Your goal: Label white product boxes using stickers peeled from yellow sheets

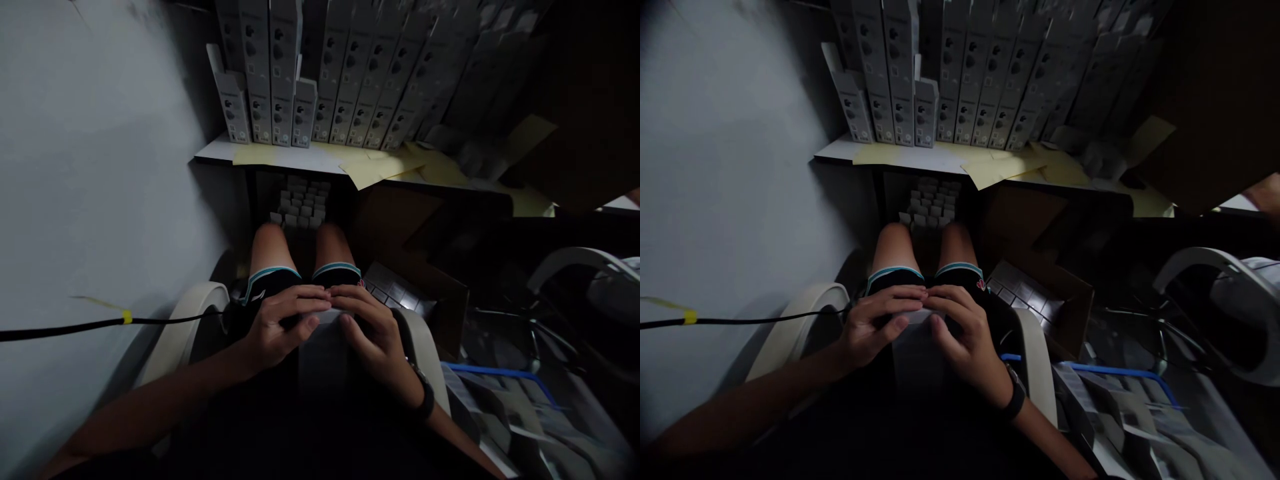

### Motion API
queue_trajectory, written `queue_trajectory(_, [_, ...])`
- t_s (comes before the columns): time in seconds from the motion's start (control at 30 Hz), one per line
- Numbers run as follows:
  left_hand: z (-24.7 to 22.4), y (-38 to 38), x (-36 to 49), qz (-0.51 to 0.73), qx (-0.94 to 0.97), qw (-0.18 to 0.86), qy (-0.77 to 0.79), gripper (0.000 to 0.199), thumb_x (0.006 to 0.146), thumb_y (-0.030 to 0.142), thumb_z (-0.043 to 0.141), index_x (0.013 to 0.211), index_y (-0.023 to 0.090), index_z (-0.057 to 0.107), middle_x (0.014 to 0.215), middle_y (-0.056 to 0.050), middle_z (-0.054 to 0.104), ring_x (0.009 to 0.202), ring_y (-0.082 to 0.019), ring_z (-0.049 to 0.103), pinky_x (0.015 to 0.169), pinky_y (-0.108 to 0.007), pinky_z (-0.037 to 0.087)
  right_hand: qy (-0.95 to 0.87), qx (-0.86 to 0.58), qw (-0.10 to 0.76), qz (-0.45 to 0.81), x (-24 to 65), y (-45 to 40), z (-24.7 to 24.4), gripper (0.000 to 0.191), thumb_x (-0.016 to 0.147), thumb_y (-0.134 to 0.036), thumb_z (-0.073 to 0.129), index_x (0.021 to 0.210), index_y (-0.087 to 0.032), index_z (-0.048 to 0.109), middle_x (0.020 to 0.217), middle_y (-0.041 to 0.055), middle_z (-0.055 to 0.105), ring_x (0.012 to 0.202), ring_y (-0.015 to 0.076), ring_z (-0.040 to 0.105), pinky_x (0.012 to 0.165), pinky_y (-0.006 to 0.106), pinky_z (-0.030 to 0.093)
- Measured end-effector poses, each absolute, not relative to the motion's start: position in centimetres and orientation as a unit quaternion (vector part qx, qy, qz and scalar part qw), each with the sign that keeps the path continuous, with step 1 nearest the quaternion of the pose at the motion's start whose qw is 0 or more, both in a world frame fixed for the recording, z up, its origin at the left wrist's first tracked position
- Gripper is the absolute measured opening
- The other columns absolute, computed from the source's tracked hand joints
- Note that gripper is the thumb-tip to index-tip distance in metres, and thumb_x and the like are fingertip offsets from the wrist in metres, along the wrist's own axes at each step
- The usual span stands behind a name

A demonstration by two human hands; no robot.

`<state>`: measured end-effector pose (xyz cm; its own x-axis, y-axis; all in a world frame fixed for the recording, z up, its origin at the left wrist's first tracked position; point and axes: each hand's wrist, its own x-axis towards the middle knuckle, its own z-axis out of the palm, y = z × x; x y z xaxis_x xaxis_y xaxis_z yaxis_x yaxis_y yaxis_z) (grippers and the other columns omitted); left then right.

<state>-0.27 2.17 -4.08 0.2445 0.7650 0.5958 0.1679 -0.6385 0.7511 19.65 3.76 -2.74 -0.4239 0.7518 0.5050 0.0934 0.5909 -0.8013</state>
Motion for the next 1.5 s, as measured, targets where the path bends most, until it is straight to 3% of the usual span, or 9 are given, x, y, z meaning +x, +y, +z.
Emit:
queue_trajectory(0.27, [-3.6,2.1,-0.4,0.52,0.722,0.287,0.353,0.025,0.091,0.011,0.056,0.108,0.021,0.071,0.114,-0.002,0.07,0.112,-0.01,0.065,0.101,-0.025,0.054,-0.766,-0.293,0.453,0.349,19.2,3.7,-3.1,0.031,0.097,-0.014,0.053,0.122,-0.026,0.066,0.118,0.006,0.064,0.112,0.0169,0.059,0.098,0.034,0.048])
queue_trajectory(0.4, [-3.2,2.4,-0.5,0.504,0.729,0.286,0.364,0.022,0.086,0.015,0.064,0.105,0.024,0.073,0.113,0.001,0.07,0.108,-0.008,0.067,0.098,-0.019,0.053,-0.787,-0.278,0.447,0.322,19.3,3.8,-2.9,0.033,0.095,-0.012,0.054,0.124,-0.026,0.064,0.117,0.0056,0.063,0.111,0.016,0.06,0.095,0.031,0.049])
queue_trajectory(0.67, [-3.3,2.2,-0.3,0.528,0.734,0.237,0.355,0.024,0.086,0.012,0.063,0.105,0.022,0.073,0.108,-0.002,0.07,0.102,-0.008,0.067,0.092,-0.019,0.056,-0.784,-0.288,0.443,0.325,18.9,3.7,-2.2,0.029,0.095,-0.015,0.057,0.122,-0.024,0.064,0.111,0.0049,0.064,0.106,0.0151,0.061,0.092,0.029,0.05])
queue_trajectory(0.9, [-4.0,2.5,-0.8,0.513,0.762,0.244,0.311,0.034,0.089,0.009,0.057,0.117,0.023,0.069,0.121,-0.005,0.065,0.114,-0.012,0.063,0.101,-0.028,0.054,-0.791,-0.261,0.414,0.367,20.1,4.2,-2.2,0.033,0.097,-0.016,0.055,0.125,-0.03,0.066,0.128,0.0052,0.062,0.12,0.0179,0.058,0.105,0.036,0.044])
queue_trajectory(1.1, [-4.6,3.0,-1.0,0.511,0.795,0.199,0.259,0.03,0.089,0.013,0.059,0.116,0.019,0.069,0.123,-0.008,0.065,0.125,-0.019,0.057,0.11,-0.04,0.048,-0.815,-0.246,0.378,0.365,20.9,4.2,-2.1,0.039,0.099,-0.017,0.05,0.134,-0.03,0.061,0.14,0.0065,0.056,0.13,0.0204,0.051,0.112,0.041,0.038])
queue_trajectory(1.23, [-4.9,3.4,-1.1,0.505,0.805,0.189,0.249,0.028,0.091,0.018,0.058,0.117,0.019,0.069,0.123,-0.009,0.064,0.126,-0.02,0.056,0.109,-0.041,0.049,-0.835,-0.229,0.361,0.346,21.3,4.3,-2.2,0.04,0.1,-0.02,0.046,0.137,-0.028,0.058,0.144,0.0076,0.053,0.134,0.0227,0.047,0.116,0.046,0.032])
queue_trajectory(1.37, [-5.0,3.6,-1.3,0.504,0.812,0.187,0.227,0.03,0.088,0.03,0.066,0.116,0.019,0.069,0.121,-0.011,0.065,0.126,-0.022,0.057,0.106,-0.042,0.051,-0.842,-0.228,0.366,0.325,21.4,4.3,-3.0,0.041,0.096,-0.021,0.052,0.137,-0.027,0.058,0.143,0.0078,0.053,0.136,0.0254,0.045,0.114,0.049,0.036])
queue_trajectory(1.5, [-5.1,3.9,-1.7,0.478,0.828,0.186,0.226,0.034,0.084,0.023,0.069,0.118,0.023,0.067,0.125,-0.011,0.063,0.131,-0.024,0.053,0.107,-0.044,0.05,-0.851,-0.229,0.371,0.294,21.5,4.5,-3.6,0.042,0.094,-0.017,0.056,0.135,-0.027,0.059,0.14,0.0084,0.055,0.133,0.0252,0.048,0.112,0.049,0.039])
